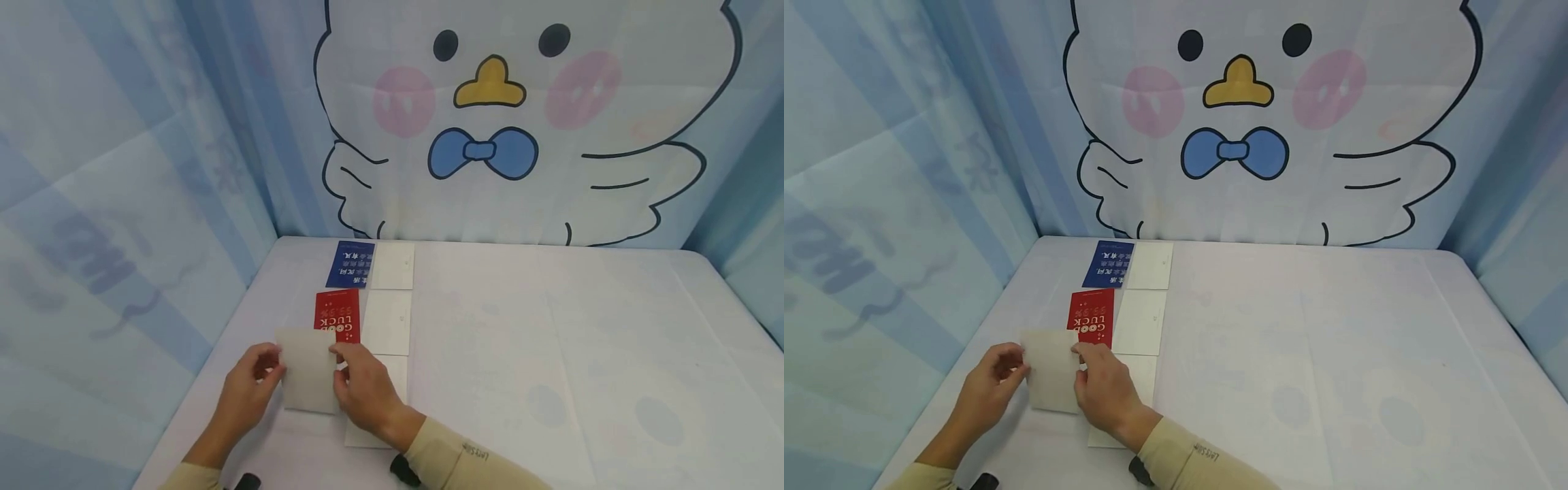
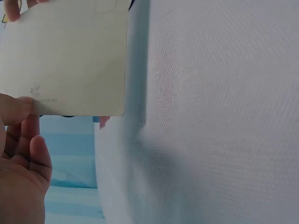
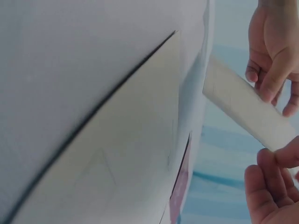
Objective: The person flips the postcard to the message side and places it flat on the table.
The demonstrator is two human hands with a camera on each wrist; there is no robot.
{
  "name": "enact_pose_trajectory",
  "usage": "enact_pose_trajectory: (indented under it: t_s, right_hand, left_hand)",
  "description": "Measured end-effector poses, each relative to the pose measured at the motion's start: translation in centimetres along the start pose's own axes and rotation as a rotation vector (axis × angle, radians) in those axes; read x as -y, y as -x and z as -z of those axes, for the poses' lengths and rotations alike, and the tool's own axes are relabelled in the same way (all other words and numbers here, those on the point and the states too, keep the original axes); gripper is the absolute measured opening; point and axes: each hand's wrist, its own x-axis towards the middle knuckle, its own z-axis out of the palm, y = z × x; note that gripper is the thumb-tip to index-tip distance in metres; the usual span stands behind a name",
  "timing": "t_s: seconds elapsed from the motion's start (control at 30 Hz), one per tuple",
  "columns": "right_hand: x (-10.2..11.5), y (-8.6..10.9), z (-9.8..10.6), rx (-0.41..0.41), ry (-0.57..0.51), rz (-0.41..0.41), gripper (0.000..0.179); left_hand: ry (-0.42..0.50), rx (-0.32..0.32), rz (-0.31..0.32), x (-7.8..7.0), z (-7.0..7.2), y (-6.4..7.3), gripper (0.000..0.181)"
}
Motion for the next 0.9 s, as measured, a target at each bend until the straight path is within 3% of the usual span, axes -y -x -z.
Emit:
enact_pose_trajectory:
  t_s: [0.1, 0.3, 0.5, 0.9]
  right_hand:
    - [-0.1, -0.2, 0.2, 0.067, 0.027, -0.050, 0.035]
    - [-0.4, -0.9, 0.7, 0.244, 0.190, -0.148, 0.040]
    - [-0.5, -1.2, 0.7, 0.382, 0.234, -0.193, 0.043]
    - [-1.1, -1.3, 0.0, 0.496, 0.306, -0.240, 0.051]
  left_hand:
    - [-0.018, 0.085, 0.042, -0.1, 0.0, -0.3, 0.035]
    - [-0.047, 0.225, 0.146, -0.1, -0.2, -0.7, 0.042]
    - [-0.089, 0.337, 0.236, 0.1, -0.6, -0.8, 0.045]
    - [-0.152, 0.437, 0.275, 0.2, -1.0, -1.1, 0.043]
